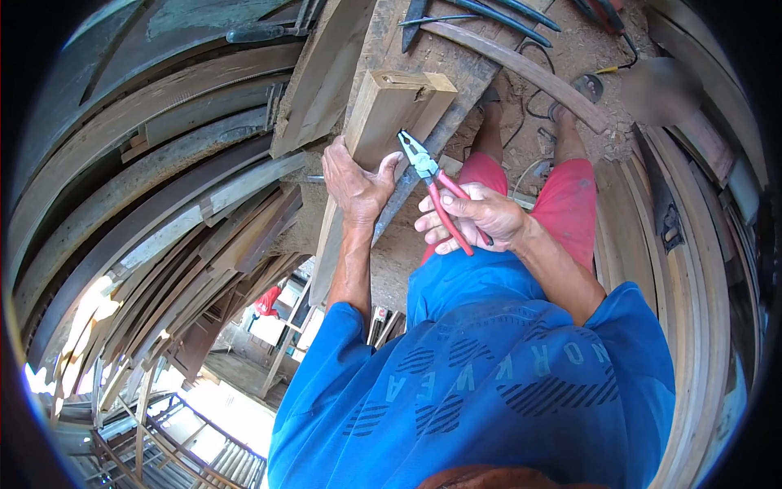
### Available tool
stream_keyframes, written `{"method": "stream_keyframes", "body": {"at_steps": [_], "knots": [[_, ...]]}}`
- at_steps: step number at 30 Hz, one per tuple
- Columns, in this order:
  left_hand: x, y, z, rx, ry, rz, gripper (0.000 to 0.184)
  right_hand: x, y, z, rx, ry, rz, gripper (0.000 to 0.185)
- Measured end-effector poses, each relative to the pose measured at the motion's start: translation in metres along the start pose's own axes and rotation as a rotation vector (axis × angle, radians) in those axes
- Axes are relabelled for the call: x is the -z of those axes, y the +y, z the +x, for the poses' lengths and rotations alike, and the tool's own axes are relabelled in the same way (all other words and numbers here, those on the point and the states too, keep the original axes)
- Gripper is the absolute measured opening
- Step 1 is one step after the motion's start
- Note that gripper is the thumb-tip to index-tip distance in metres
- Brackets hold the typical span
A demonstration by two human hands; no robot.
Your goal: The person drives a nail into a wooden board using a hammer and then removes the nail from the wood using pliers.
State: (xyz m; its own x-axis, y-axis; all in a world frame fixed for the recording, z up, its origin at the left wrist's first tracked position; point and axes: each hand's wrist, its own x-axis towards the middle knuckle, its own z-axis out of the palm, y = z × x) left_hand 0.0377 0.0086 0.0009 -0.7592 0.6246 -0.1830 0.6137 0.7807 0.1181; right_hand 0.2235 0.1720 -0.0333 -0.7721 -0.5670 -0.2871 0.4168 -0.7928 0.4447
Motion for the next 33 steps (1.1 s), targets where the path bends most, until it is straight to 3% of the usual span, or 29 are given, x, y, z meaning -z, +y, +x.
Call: {"method": "stream_keyframes", "body": {"at_steps": [4,7,14,20,23,33], "knots": [[0.001,0.000,0.002,0.013,-0.011,0.004,0.093,0.006,0.006,-0.002,0.063,0.160,-0.188,0.042],[-0.001,-0.001,0.001,0.013,-0.009,-0.016,0.093,0.002,0.010,-0.001,0.044,0.151,-0.183,0.044],[-0.001,0.001,0.000,0.015,-0.003,-0.007,0.092,0.002,0.020,0.000,0.098,0.023,-0.004,0.037],[-0.001,-0.001,0.001,-0.011,0.012,-0.023,0.092,0.003,0.026,0.015,0.116,0.033,0.002,0.032],[-0.001,-0.002,0.002,-0.019,0.015,-0.009,0.092,-0.010,0.026,0.019,0.019,0.103,0.087,0.033],[-0.001,0.004,-0.004,-0.007,0.030,0.034,0.091,-0.013,0.038,0.020,-0.066,-0.129,0.344,0.031]]}}
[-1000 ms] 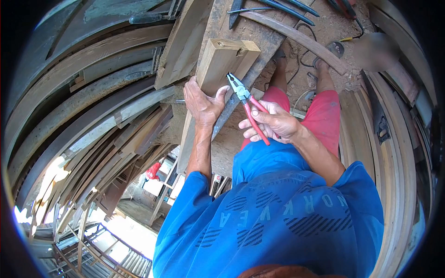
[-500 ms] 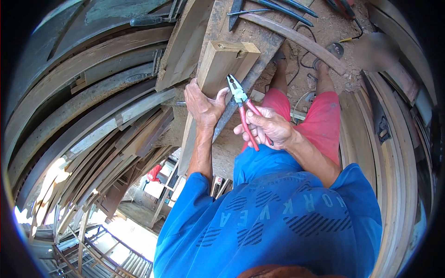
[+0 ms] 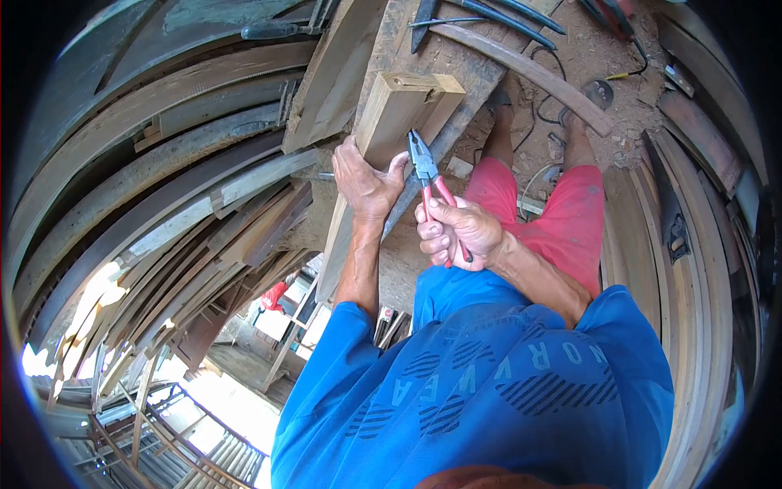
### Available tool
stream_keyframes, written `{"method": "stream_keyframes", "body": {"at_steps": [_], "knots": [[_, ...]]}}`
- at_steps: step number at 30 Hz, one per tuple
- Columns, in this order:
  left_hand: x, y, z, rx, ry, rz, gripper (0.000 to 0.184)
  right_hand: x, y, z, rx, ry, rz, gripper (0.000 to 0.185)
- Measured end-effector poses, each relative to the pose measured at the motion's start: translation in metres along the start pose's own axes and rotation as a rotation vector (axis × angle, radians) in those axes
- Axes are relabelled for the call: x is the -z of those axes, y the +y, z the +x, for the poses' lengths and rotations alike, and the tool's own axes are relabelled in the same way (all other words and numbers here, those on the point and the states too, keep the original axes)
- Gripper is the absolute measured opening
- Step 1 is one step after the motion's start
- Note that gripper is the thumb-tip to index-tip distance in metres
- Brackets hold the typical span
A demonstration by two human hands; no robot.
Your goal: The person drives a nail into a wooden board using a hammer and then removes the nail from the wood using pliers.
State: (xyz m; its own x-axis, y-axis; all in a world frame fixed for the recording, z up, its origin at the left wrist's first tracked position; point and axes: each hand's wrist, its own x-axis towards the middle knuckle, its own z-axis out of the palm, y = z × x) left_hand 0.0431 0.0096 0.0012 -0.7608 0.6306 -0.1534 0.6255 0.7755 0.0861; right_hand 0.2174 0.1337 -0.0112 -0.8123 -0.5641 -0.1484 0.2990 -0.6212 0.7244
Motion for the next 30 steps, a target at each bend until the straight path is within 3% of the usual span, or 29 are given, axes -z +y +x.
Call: {"method": "stream_keyframes", "body": {"at_steps": [2,6,9,13,14,17,23,27,28,30], "knots": [[0.000,0.000,0.000,0.011,-0.002,0.007,0.091,-0.006,-0.003,-0.001,0.002,0.030,0.015,0.028],[-0.001,0.004,-0.002,0.014,0.014,0.022,0.093,0.005,-0.016,-0.009,0.100,0.300,-0.601,0.025],[0.001,0.005,-0.002,0.075,-0.021,0.018,0.091,0.006,-0.024,-0.013,0.101,0.376,-0.738,0.025],[0.001,0.006,-0.004,0.073,-0.004,0.033,0.091,-0.007,-0.005,-0.008,-0.005,0.058,-0.024,0.024],[0.001,0.006,-0.006,0.054,0.008,0.035,0.091,-0.002,-0.003,-0.006,-0.015,-0.033,0.034,0.025],[-0.001,0.008,-0.006,0.017,0.034,0.019,0.091,-0.005,-0.002,-0.006,-0.024,-0.037,0.089,0.024],[-0.002,0.005,-0.004,0.020,0.017,0.021,0.091,0.013,-0.020,-0.012,0.128,0.343,-0.734,0.026],[-0.001,0.004,-0.005,0.027,0.010,0.039,0.092,-0.012,-0.001,-0.006,0.005,0.036,0.058,0.024],[-0.001,0.005,-0.004,0.023,0.014,0.035,0.091,-0.011,0.000,-0.005,-0.010,0.010,0.111,0.023],[0.001,0.006,-0.003,0.017,0.013,0.026,0.091,-0.006,-0.004,-0.008,0.019,0.066,-0.086,0.023]]}}
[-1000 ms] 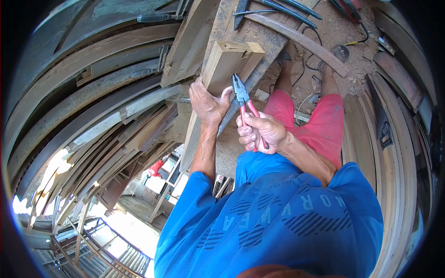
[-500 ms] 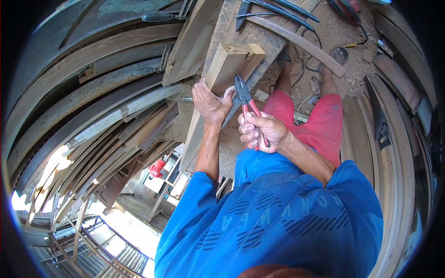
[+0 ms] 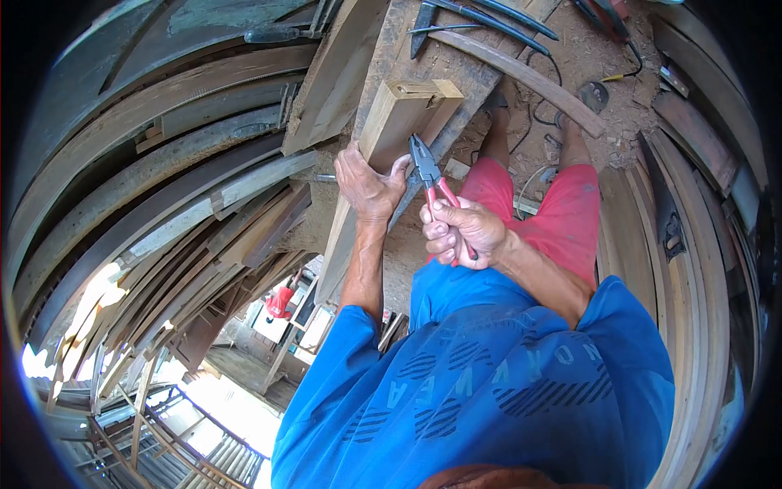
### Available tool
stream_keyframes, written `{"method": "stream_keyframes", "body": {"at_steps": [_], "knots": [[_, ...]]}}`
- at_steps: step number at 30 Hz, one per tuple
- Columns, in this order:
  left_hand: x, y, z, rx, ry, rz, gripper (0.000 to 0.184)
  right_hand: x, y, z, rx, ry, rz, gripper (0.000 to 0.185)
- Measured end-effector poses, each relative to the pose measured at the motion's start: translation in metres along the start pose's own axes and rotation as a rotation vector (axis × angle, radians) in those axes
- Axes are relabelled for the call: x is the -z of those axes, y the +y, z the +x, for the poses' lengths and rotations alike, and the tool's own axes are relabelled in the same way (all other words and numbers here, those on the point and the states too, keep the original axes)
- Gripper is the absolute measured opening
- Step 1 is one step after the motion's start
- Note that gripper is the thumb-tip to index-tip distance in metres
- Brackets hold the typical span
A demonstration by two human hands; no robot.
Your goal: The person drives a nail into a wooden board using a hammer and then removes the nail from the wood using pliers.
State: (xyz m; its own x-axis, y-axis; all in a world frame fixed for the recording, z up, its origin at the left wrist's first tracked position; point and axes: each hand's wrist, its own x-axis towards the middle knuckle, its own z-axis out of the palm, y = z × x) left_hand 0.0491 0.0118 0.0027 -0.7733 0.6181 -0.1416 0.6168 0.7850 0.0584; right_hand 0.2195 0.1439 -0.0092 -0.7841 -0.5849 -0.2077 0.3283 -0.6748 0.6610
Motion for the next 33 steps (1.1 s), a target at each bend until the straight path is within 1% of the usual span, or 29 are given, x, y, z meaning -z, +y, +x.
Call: {"method": "stream_keyframes", "body": {"at_steps": [1,2,5,6,9,10,13,14,17,18,22,25,27,28,30,31,32,33], "knots": [[0.000,0.000,0.001,0.004,-0.003,0.001,0.090,0.005,-0.004,-0.002,0.012,0.028,-0.101,0.023],[0.001,-0.001,0.001,0.006,-0.009,0.004,0.090,0.023,-0.005,0.001,0.071,0.119,-0.397,0.024],[0.000,-0.003,0.001,-0.003,-0.007,0.003,0.089,0.025,-0.012,-0.002,0.082,0.169,-0.521,0.025],[-0.001,-0.004,0.001,-0.008,-0.004,0.002,0.089,0.015,-0.008,-0.002,0.029,0.042,-0.234,0.026],[-0.001,-0.002,0.000,-0.016,0.019,-0.023,0.090,-0.002,-0.001,-0.002,-0.016,-0.055,0.073,0.027],[-0.001,-0.003,0.001,-0.022,0.019,-0.019,0.090,0.004,-0.004,-0.002,-0.028,-0.052,0.036,0.027],[-0.001,-0.001,0.000,-0.004,0.007,-0.015,0.091,0.023,-0.019,-0.006,0.082,0.346,-0.739,0.026],[0.001,0.001,0.000,0.019,-0.010,-0.014,0.092,0.025,-0.020,-0.008,0.085,0.311,-0.719,0.027],[0.000,-0.002,-0.003,0.050,-0.032,-0.011,0.091,0.007,-0.007,-0.005,-0.001,0.022,-0.144,0.027],[-0.002,-0.001,-0.003,0.054,-0.031,-0.014,0.091,0.005,-0.006,-0.005,-0.014,-0.002,-0.085,0.027],[0.000,0.000,0.002,0.021,0.004,-0.014,0.089,0.000,-0.018,-0.012,-0.072,0.000,-0.053,0.027],[0.000,0.000,0.002,0.028,-0.022,-0.027,0.089,0.013,-0.015,-0.007,0.013,0.137,-0.357,0.025],[0.002,-0.004,0.008,0.049,-0.066,-0.033,0.088,0.015,-0.020,-0.026,0.152,0.335,-1.062,0.026],[-0.001,-0.010,0.014,0.041,-0.081,-0.052,0.091,0.017,-0.026,-0.037,0.226,0.429,-1.422,0.026],[-0.001,-0.022,0.019,0.025,-0.140,-0.093,0.098,0.020,-0.015,-0.064,0.257,0.472,-1.197,0.027],[0.000,-0.024,0.019,0.025,-0.153,-0.096,0.098,0.022,-0.012,-0.077,0.283,0.494,-1.089,0.028],[-0.002,-0.025,0.022,0.020,-0.156,-0.101,0.098,0.032,-0.012,-0.084,0.347,0.555,-1.224,0.027],[-0.001,-0.025,0.021,0.018,-0.168,-0.102,0.098,0.026,-0.014,-0.086,0.396,0.590,-1.311,0.026]]}}
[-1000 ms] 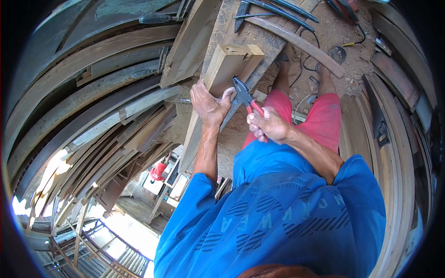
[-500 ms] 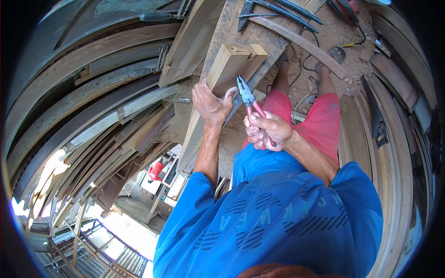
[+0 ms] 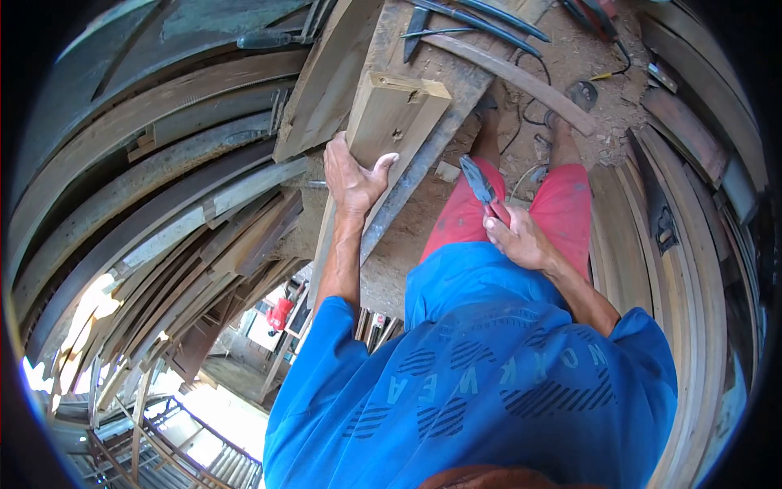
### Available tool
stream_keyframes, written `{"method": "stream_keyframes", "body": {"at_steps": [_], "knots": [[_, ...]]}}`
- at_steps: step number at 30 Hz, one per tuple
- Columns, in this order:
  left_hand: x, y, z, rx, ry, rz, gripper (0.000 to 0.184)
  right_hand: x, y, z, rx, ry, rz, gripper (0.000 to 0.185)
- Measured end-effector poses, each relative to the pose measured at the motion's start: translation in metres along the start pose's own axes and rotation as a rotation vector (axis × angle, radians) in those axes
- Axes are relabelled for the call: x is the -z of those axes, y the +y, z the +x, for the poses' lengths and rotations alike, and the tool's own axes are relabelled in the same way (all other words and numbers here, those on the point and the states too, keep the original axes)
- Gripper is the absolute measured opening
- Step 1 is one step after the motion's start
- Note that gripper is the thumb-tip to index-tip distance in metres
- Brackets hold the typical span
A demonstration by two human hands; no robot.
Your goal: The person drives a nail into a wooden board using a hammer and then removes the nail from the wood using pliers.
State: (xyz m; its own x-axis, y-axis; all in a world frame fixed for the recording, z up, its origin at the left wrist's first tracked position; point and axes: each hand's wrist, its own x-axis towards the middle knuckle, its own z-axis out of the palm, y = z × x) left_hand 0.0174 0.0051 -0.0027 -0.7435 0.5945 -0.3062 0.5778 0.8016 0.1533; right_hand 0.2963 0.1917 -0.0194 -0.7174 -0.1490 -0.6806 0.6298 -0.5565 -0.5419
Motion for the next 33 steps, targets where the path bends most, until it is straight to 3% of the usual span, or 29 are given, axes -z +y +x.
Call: {"method": "stream_keyframes", "body": {"at_steps": [5,8,13,23,29,33], "knots": [[0.000,0.004,-0.002,0.030,0.005,0.015,0.096,-0.005,-0.027,0.015,0.272,0.258,-0.443,0.030],[0.001,0.005,-0.001,0.033,0.004,0.013,0.095,-0.018,-0.034,0.018,0.100,0.185,-0.251,0.033],[0.001,0.006,-0.001,0.044,0.007,-0.005,0.095,-0.046,-0.010,0.035,-0.009,-0.267,0.709,0.034],[0.003,0.005,0.001,0.050,0.014,-0.017,0.091,-0.059,-0.033,0.052,-0.169,-0.334,0.954,0.036],[0.003,0.006,0.001,0.045,0.021,-0.026,0.093,-0.073,-0.019,0.057,-0.111,-0.348,1.127,0.031],[0.004,0.004,0.002,0.042,0.007,-0.038,0.092,-0.069,-0.034,0.061,-0.290,-0.347,1.070,0.034]]}}
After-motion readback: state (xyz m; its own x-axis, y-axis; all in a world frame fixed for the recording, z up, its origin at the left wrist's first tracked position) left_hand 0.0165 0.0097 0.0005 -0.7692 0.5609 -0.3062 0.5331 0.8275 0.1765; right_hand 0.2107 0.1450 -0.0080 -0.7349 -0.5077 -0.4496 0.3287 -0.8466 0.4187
